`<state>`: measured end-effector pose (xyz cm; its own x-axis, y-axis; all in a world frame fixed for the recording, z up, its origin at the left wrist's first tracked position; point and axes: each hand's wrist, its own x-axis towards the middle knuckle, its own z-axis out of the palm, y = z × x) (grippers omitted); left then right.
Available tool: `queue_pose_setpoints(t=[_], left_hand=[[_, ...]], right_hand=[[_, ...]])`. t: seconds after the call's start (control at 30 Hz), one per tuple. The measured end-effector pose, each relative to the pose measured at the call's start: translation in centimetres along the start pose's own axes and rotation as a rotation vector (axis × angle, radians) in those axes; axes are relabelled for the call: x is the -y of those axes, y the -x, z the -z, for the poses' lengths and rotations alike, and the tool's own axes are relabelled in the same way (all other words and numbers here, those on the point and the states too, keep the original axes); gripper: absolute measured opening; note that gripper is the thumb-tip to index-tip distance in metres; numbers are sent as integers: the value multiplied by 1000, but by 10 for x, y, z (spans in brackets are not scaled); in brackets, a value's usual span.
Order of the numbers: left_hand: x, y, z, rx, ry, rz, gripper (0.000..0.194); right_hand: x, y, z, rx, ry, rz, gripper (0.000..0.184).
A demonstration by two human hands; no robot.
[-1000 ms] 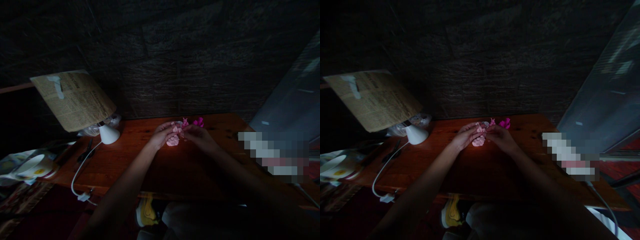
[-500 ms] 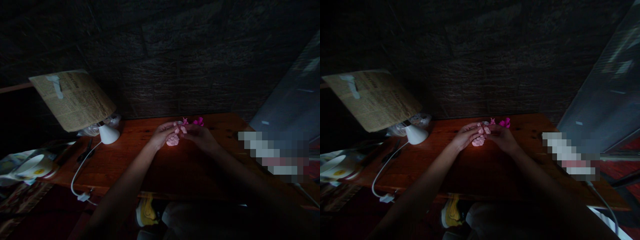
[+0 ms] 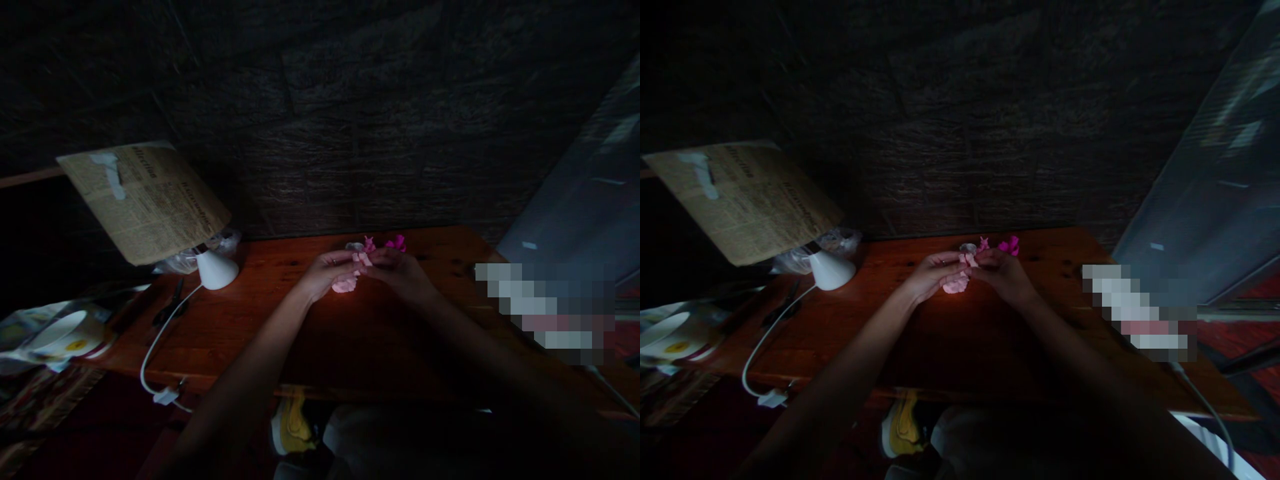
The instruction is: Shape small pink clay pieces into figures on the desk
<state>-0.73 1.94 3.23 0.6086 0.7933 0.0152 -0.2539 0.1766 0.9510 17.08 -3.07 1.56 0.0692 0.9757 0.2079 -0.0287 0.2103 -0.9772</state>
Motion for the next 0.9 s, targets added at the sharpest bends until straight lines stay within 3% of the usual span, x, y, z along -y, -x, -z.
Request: queue_pose_setpoints(t=[0.2,0.4,0.6,0.9], left_hand=[[5,-1,2,-56,-9,16,38],[12,-2,-4,-80,-3,-22,37],[18,-6,-6,-160,53,-49,43],[9,-5,1,-9,-97,-31,41]], right_hand=[[-3,1,-4,46,108,98,43],[-12,2,-2,-50,326,212,45],[-11,5,-2,-52,340,223,32],[0,4,-1,44,146,142,29]])
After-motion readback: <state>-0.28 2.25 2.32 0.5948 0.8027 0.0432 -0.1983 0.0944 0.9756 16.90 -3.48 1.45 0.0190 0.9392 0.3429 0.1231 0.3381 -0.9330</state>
